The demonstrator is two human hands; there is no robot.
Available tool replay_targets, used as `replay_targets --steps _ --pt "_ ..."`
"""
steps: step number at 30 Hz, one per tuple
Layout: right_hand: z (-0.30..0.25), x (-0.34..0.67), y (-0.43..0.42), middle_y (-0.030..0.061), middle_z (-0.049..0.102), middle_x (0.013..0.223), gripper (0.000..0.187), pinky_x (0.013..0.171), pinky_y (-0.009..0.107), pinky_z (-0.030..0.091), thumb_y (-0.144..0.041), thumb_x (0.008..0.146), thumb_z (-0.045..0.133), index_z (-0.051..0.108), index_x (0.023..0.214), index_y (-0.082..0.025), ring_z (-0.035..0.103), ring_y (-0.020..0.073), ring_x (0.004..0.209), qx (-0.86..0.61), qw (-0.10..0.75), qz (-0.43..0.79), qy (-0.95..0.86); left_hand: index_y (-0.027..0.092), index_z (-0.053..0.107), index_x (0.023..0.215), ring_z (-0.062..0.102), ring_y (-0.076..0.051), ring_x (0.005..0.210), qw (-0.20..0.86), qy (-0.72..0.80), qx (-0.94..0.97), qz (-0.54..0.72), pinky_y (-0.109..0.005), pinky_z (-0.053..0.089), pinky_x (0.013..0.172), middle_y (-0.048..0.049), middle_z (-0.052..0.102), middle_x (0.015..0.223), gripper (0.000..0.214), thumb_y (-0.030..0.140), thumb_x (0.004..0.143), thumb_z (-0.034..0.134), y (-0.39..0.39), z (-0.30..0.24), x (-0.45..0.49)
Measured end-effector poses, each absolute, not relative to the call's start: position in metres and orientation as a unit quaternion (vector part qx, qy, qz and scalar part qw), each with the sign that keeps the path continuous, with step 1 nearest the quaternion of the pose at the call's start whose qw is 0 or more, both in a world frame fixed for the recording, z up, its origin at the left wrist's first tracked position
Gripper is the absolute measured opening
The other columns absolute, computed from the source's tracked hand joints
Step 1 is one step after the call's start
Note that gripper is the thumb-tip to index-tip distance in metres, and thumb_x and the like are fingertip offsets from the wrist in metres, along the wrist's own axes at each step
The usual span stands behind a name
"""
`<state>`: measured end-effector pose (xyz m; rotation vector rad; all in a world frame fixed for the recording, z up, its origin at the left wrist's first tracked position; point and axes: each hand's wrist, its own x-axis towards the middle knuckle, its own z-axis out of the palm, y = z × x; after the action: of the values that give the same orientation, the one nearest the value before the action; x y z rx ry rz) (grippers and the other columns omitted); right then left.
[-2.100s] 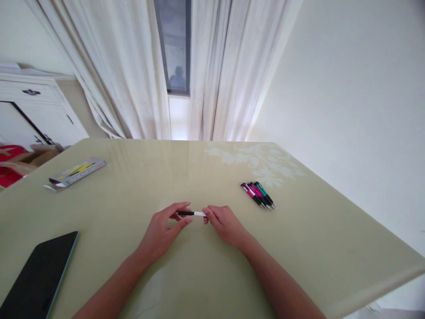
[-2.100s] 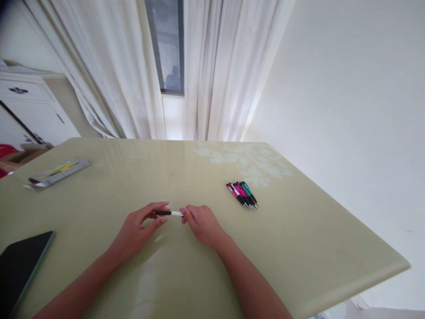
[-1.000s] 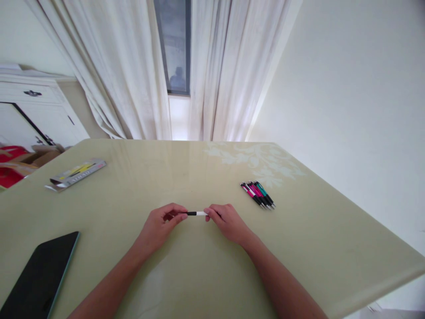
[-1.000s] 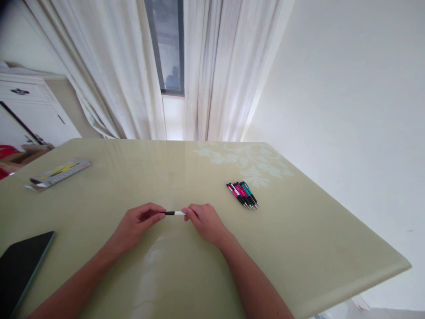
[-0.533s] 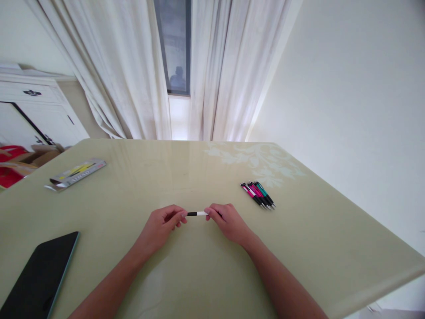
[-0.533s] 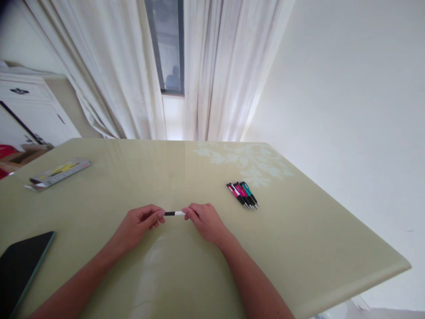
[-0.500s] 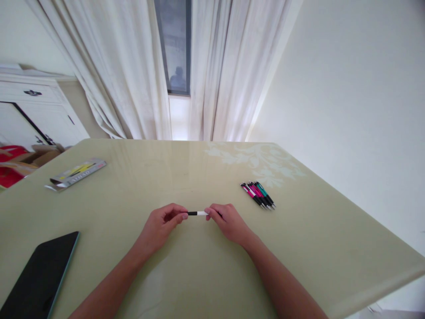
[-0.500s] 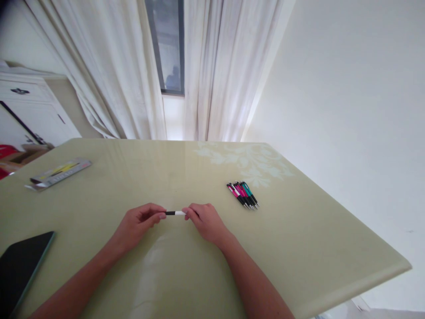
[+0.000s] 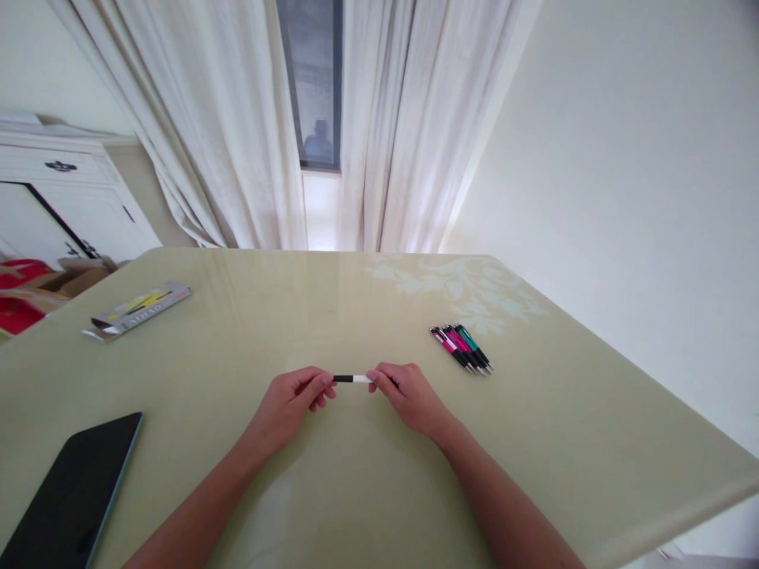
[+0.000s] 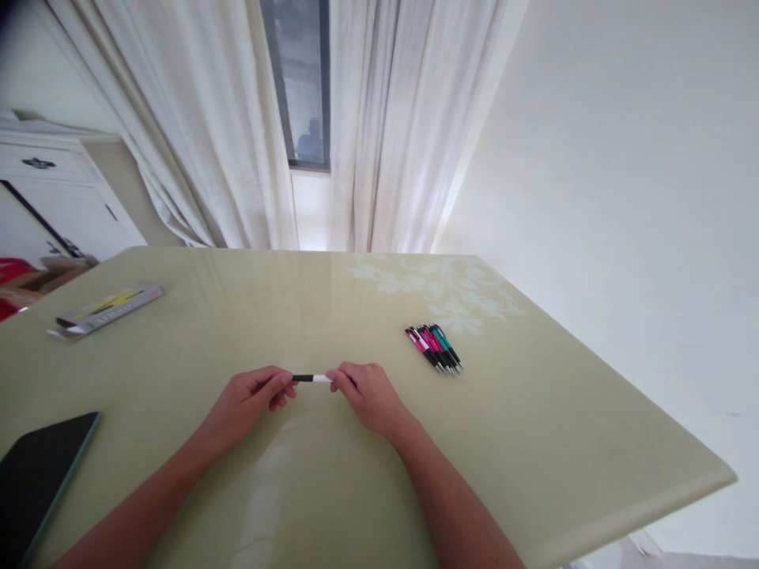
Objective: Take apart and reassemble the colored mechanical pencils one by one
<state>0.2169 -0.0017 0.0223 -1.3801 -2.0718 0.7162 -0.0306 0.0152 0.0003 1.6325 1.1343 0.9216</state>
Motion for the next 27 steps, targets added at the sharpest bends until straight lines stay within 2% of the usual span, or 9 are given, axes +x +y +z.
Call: replay_targets --steps 2,4,6,9,11,16,20,23,27 --pt "0.0228 0.2167 -0.002 -0.004 0.054 0.058 0.042 0.059 0.025 0.03 -0.038 0.106 0.046 0.075 0.083 -0.019 0.043 0.0104 0.052 -0.512 0.278 0.271 -0.766 0.019 0.078 0.083 0.063 -0.016 0.063 0.442 0.459 0.673 0.375 -0.025 0.05 0.06 -0.0018 0.072 0.07 0.036 0.051 0.092 0.063 0.0151 -0.0003 -0.0319" --pt "0.023 0.2167 -0.0023 -0.0045 0.053 0.057 0.042 0.059 0.025 0.029 -0.038 0.106 0.046 0.075 0.082 -0.019 0.041 0.01 0.051 -0.513 0.285 0.276 -0.761 0.02 0.079 0.093 0.065 -0.017 0.069 0.429 0.461 0.673 0.387 -0.026 0.051 0.064 -0.0022 0.074 0.075 0.031 0.049 0.089 0.068 0.015 -0.0007 -0.0327" --pt "0.0231 0.2166 -0.0025 -0.0045 0.053 0.057 0.041 0.059 0.024 0.029 -0.038 0.106 0.047 0.075 0.082 -0.019 0.042 0.01 0.051 -0.513 0.287 0.277 -0.76 0.02 0.079 0.099 0.066 -0.018 0.071 0.438 0.461 0.664 0.395 -0.026 0.052 0.066 -0.0034 0.076 0.08 0.033 0.049 0.09 0.066 0.0148 0.0 -0.0322" --pt "0.0229 0.2166 -0.0023 -0.0037 0.057 0.061 0.04 0.059 0.024 0.03 -0.038 0.106 0.048 0.075 0.085 -0.019 0.045 0.0104 0.054 -0.508 0.285 0.272 -0.767 0.019 0.078 0.089 0.064 -0.016 0.063 0.459 0.458 0.657 0.384 -0.026 0.052 0.062 -0.0035 0.075 0.074 0.038 0.05 0.095 0.058 0.0141 0.0026 -0.0301" --pt "0.0229 0.2167 -0.0022 -0.0036 0.057 0.062 0.038 0.059 0.024 0.03 -0.038 0.106 0.049 0.075 0.085 -0.019 0.045 0.0104 0.054 -0.508 0.282 0.271 -0.768 0.019 0.077 0.081 0.063 -0.015 0.06 0.452 0.457 0.666 0.379 -0.025 0.051 0.06 -0.0024 0.074 0.07 0.038 0.049 0.095 0.058 0.0133 0.0039 -0.0296" --pt "0.0247 0.2172 -0.0028 -0.0048 0.051 0.057 0.042 0.057 0.025 0.029 -0.04 0.105 0.048 0.076 0.082 -0.018 0.04 0.0098 0.051 -0.509 0.294 0.295 -0.753 0.02 0.078 0.095 0.066 -0.016 0.066 0.413 0.453 0.681 0.401 -0.024 0.054 0.064 -0.0023 0.078 0.078 0.029 0.044 0.093 0.062 0.0107 0.0025 -0.0308" --pt "0.0232 0.2182 -0.0025 -0.0052 0.047 0.054 0.042 0.053 0.024 0.025 -0.043 0.102 0.053 0.077 0.08 -0.017 0.038 0.0094 0.051 -0.511 0.322 0.316 -0.732 0.019 0.078 0.094 0.067 -0.016 0.064 0.435 0.452 0.672 0.392 -0.023 0.054 0.062 -0.0023 0.077 0.074 0.029 0.044 0.093 0.063 0.0102 0.0017 -0.0294" --pt "0.0197 0.2175 -0.0017 -0.0058 0.043 0.052 0.042 0.049 0.024 0.024 -0.047 0.098 0.057 0.076 0.078 -0.016 0.036 0.0089 0.049 -0.518 0.349 0.368 -0.689 0.019 0.079 0.093 0.068 -0.015 0.062 0.428 0.441 0.678 0.403 -0.022 0.053 0.059 -0.001 0.074 0.069 0.025 0.041 0.09 0.067 0.0097 0.0036 -0.0285" --pt "0.0158 0.2138 -0.0008 -0.0062 0.043 0.045 0.048 0.043 0.023 0.023 -0.053 0.096 0.056 0.072 0.073 -0.015 0.033 0.0084 0.041 -0.519 0.368 0.467 -0.613 0.022 0.08 0.096 0.071 -0.015 0.069 0.385 0.421 0.699 0.431 -0.023 0.054 0.065 -0.0012 0.078 0.077 0.019 0.037 0.09 0.069 0.0065 0.0062 -0.0283"
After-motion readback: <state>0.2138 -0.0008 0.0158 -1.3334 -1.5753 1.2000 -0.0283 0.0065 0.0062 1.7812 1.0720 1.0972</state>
